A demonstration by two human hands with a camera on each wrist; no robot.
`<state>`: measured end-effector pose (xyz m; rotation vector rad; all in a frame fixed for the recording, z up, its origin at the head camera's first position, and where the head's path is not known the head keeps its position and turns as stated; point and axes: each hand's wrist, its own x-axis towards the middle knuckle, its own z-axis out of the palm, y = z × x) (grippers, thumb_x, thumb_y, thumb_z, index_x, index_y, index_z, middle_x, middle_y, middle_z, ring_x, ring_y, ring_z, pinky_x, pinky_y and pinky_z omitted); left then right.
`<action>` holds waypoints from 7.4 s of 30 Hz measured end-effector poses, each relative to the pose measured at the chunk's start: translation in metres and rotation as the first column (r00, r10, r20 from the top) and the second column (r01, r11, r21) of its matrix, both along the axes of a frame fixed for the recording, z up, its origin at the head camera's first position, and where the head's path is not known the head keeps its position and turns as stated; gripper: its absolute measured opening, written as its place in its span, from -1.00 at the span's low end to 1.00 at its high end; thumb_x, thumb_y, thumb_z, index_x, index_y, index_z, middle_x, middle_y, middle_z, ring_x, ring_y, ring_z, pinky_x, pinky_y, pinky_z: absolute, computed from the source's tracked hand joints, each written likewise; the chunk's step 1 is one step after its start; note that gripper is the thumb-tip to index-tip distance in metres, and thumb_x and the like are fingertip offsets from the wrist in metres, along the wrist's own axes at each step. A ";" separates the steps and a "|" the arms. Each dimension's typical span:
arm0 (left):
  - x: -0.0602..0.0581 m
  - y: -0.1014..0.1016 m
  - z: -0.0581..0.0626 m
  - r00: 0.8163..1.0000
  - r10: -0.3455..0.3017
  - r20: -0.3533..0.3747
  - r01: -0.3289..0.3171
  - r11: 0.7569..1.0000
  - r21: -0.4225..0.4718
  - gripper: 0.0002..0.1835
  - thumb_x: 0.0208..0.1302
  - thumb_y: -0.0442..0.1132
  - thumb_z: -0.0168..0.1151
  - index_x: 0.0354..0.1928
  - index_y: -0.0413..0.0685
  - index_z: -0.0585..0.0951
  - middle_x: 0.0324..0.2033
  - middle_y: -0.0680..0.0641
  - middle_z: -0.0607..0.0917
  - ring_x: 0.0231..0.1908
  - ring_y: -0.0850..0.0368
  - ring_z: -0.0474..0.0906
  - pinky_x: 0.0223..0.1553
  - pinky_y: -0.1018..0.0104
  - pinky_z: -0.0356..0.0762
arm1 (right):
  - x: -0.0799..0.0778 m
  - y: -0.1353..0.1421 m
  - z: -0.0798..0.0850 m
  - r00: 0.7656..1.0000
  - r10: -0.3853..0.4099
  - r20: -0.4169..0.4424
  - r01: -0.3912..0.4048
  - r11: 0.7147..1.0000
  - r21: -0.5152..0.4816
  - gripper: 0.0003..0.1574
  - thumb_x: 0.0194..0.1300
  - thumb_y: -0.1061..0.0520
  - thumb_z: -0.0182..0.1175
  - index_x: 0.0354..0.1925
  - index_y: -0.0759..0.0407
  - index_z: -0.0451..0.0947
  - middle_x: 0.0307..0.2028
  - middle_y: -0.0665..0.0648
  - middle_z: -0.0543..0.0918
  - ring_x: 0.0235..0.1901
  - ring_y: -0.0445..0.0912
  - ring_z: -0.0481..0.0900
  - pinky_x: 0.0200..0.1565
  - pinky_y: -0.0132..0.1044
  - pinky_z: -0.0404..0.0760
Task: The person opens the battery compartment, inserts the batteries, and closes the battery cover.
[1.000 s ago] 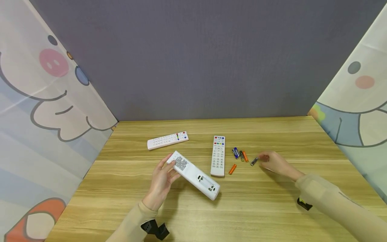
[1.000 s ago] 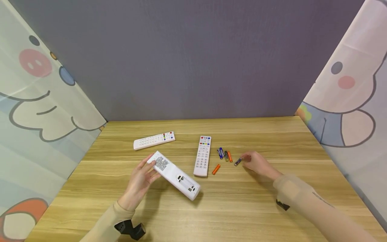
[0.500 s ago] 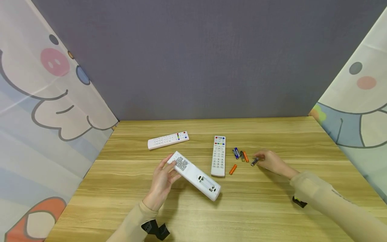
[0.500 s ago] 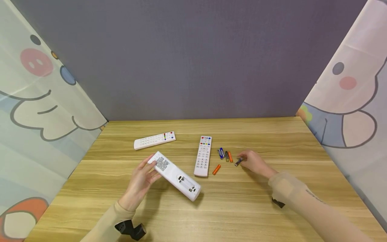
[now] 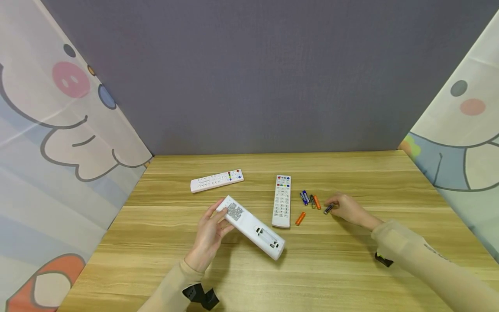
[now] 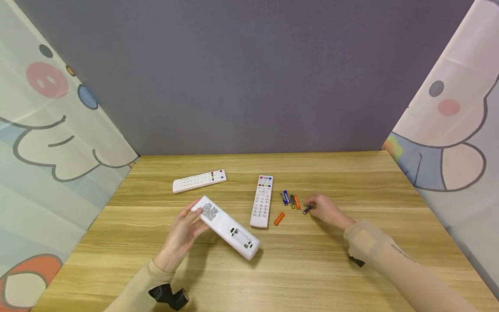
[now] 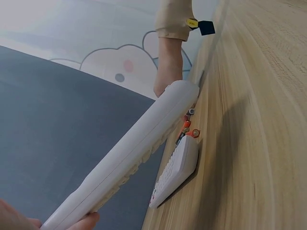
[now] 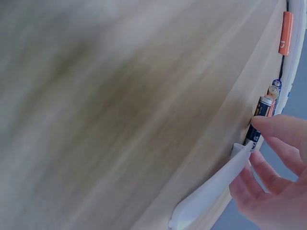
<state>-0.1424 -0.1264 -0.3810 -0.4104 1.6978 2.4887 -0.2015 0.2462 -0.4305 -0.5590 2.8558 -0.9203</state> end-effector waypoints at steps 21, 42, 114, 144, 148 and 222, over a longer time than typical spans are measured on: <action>0.001 0.001 -0.002 1.000 -0.002 0.006 0.002 1.000 -0.004 -0.52 0.32 -0.42 -0.08 0.28 -0.26 0.22 -0.09 -0.10 0.53 -0.31 0.19 0.61 -0.25 0.34 0.65 | -0.002 0.002 -0.006 0.995 0.058 -0.075 -0.055 0.998 0.033 -0.83 0.02 0.44 0.20 -0.32 0.38 0.58 -0.34 0.18 0.54 -0.35 -0.04 0.53 -0.32 -0.26 0.61; 0.001 0.002 -0.002 1.000 -0.003 0.013 0.003 1.000 0.005 -0.54 0.31 -0.40 -0.05 0.26 -0.24 0.25 -0.14 -0.08 0.55 -0.33 0.20 0.62 -0.27 0.36 0.65 | 0.014 -0.012 0.004 0.996 -0.047 -0.075 0.039 0.995 -0.096 -0.75 0.05 0.38 0.20 -0.22 0.39 0.50 -0.31 0.21 0.61 -0.28 0.04 0.56 -0.22 -0.14 0.64; -0.002 0.029 0.011 1.000 0.002 0.018 -0.004 0.994 0.113 -0.54 0.32 -0.42 -0.07 0.26 -0.27 0.22 -0.21 -0.06 0.54 -0.33 0.16 0.60 -0.22 0.25 0.65 | 0.080 -0.113 0.032 0.594 0.121 -0.795 -0.398 0.903 -0.159 -0.79 0.17 0.13 0.20 -0.47 0.27 0.59 -0.52 0.07 0.63 -0.49 -0.12 0.56 -0.32 -0.52 0.58; 0.002 0.029 0.012 0.999 -0.019 0.026 0.016 0.994 0.110 -0.53 0.31 -0.40 -0.05 0.26 -0.25 0.23 -0.15 -0.08 0.53 -0.29 0.16 0.60 -0.18 0.26 0.63 | 0.090 -0.098 0.035 0.962 0.067 -0.265 -0.185 0.874 -0.449 -0.73 0.00 0.32 0.30 -0.23 0.22 0.59 -0.25 0.10 0.60 -0.27 -0.28 0.51 -0.25 -0.38 0.62; 0.002 0.029 0.012 0.999 -0.021 0.029 0.018 0.994 0.110 -0.53 0.32 -0.40 -0.05 0.26 -0.24 0.23 -0.13 -0.09 0.52 -0.29 0.16 0.59 -0.18 0.27 0.63 | 0.091 -0.089 0.037 0.992 0.113 -0.052 -0.124 0.866 -0.484 -0.67 0.14 0.25 0.22 -0.09 0.32 0.54 -0.15 0.22 0.58 -0.22 -0.30 0.53 -0.18 -0.35 0.63; 0.007 0.023 0.004 0.999 -0.039 0.016 0.038 0.995 0.096 -0.49 0.31 -0.42 -0.06 0.29 -0.30 0.17 -0.25 -0.03 0.56 -0.33 0.18 0.60 -0.22 0.29 0.65 | 0.082 -0.095 0.030 0.886 0.272 0.375 -0.016 0.827 -0.562 -0.50 0.25 0.20 0.07 0.04 0.57 0.35 -0.13 0.44 0.56 -0.36 -0.19 0.57 -0.37 -0.28 0.64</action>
